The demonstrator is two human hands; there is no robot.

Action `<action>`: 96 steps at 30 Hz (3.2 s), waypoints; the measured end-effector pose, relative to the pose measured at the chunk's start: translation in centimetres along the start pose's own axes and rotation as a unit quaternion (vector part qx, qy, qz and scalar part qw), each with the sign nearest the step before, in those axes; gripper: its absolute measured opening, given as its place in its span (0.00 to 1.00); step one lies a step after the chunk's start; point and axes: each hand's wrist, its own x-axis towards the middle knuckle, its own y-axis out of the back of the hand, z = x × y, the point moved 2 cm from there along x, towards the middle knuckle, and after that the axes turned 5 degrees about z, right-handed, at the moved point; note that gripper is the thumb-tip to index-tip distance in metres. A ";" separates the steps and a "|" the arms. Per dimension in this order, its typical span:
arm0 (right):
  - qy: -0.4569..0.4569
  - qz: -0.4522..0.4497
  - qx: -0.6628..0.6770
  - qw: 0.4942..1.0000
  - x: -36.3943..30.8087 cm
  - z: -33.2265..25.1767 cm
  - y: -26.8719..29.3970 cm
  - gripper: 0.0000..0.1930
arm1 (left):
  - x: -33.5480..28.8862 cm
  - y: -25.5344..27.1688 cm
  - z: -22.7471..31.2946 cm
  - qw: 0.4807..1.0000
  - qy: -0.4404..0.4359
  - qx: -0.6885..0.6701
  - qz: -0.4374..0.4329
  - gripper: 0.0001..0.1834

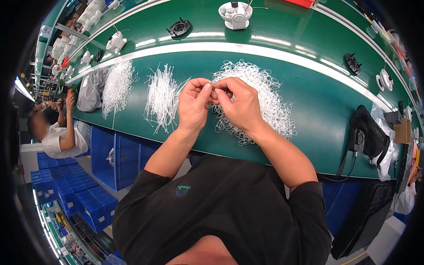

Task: The person repeatedly picks white zip ties from a pile on a green workbench, threads each through a small white circular device, and secures it by hand. The person then places the device on the bench and repeats the process with additional units.

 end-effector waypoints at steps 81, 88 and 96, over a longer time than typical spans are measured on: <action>0.027 0.042 0.012 0.999 1.4 -1.3 1.4 0.05 | 2.0 -1.5 2.3 0.999 0.010 0.010 -0.049 0.08; 0.012 0.048 0.021 0.999 1.4 -1.1 1.3 0.05 | 1.2 -1.5 2.1 0.983 -0.044 0.166 -0.066 0.05; -0.020 -0.017 -0.077 0.997 1.5 -0.3 3.0 0.05 | 3.5 -0.4 3.2 0.903 -0.089 0.415 -0.065 0.09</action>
